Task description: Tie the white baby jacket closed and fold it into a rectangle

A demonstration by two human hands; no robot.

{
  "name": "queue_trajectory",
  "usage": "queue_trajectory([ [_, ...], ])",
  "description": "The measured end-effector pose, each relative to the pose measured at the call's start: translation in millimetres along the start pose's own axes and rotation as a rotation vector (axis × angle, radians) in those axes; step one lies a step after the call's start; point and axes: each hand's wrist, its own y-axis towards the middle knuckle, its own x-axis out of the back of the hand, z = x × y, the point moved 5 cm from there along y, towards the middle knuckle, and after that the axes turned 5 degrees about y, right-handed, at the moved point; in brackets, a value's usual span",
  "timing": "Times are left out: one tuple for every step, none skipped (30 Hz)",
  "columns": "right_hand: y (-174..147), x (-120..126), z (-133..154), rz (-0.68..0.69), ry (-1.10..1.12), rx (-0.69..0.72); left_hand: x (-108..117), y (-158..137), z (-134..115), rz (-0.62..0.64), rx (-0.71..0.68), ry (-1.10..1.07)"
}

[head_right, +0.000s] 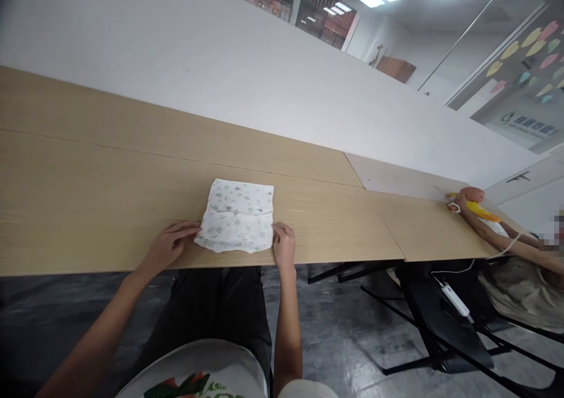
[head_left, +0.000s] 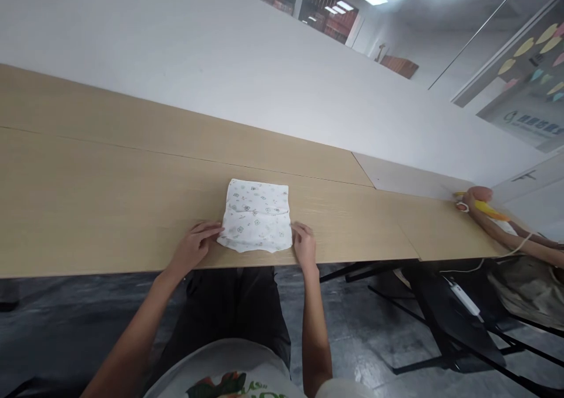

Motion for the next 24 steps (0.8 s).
queue_trajectory([
  [-0.2,0.5,-1.6,0.042,-0.017,0.017,-1.7,1.7,0.9,0.003,-0.006,0.033],
  [-0.3,-0.2,-2.2,0.084,-0.033,0.033,-3.8,3.2,1.0,0.004,-0.007,0.065],
  [-0.7,-1.5,-1.9,0.121,-0.05,0.047,-5.9,4.1,0.3,0.006,-0.004,0.096],
  [-1.4,-2.7,-1.0,0.152,-0.065,0.059,-7.7,4.3,-0.7,0.006,0.0,0.121],
  [-2.4,-3.4,0.4,0.175,-0.078,0.07,-9.0,3.8,-1.9,0.006,0.0,0.137],
  [-3.9,-3.2,2.3,0.192,-0.086,0.08,-9.6,2.6,-3.1,0.006,-0.004,0.144],
  [-5.7,-2.2,4.6,0.204,-0.089,0.09,-9.7,0.7,-4.1,0.007,-0.01,0.144],
  [-8.0,-0.2,7.2,0.214,-0.084,0.098,-9.2,-1.7,-4.7,0.008,-0.013,0.143],
  [-10.6,2.5,10.1,0.221,-0.073,0.107,-8.4,-4.7,-5.0,0.009,-0.013,0.141],
  [-13.6,5.9,13.3,0.228,-0.053,0.115,-7.4,-7.9,-5.3,0.011,-0.009,0.135],
  [-16.7,9.6,16.9,0.236,-0.022,0.124,-6.3,-11.3,-5.8,0.018,-0.003,0.123],
  [-19.8,13.6,20.6,0.241,0.019,0.13,-5.1,-14.7,-6.9,0.027,0.004,0.099],
  [-22.5,17.7,24.2,0.241,0.071,0.131,-3.4,-17.8,-8.6,0.033,0.014,0.064],
  [-24.5,21.6,27.5,0.237,0.133,0.127,-0.9,-20.4,-10.9,0.03,0.027,0.021],
  [-25.4,24.6,30.2,0.235,0.202,0.114,2.4,-22.1,-13.8,0.017,0.043,-0.024],
  [-24.8,26.4,31.8,0.23,0.275,0.087,6.4,-22.4,-17.0,-0.005,0.06,-0.064],
  [-22.2,26.8,32.1,0.218,0.345,0.048,10.6,-21.2,-20.3,-0.031,0.077,-0.099],
  [-17.5,25.6,31.0,0.197,0.407,0.0,14.5,-18.0,-23.4,-0.053,0.093,-0.129],
  [-10.7,22.7,28.6,0.166,0.461,-0.053,17.5,-12.5,-25.9,-0.067,0.112,-0.156],
  [-2.0,18.3,25.1,0.121,0.505,-0.108,19.3,-4.7,-27.5,-0.068,0.131,-0.184],
  [8.3,12.7,20.8,0.062,0.536,-0.157,20.0,5.1,-27.7,-0.07,0.162,-0.213],
  [19.6,5.6,16.1,0.002,0.557,-0.201,19.9,16.6,-26.9,-0.074,0.196,-0.239],
  [30.9,-2.2,10.7,-0.062,0.567,-0.246,18.7,29.1,-25.2,-0.075,0.229,-0.263],
  [41.6,-10.4,5.0,-0.122,0.553,-0.296,17.5,41.5,-22.1,-0.096,0.276,-0.268],
])
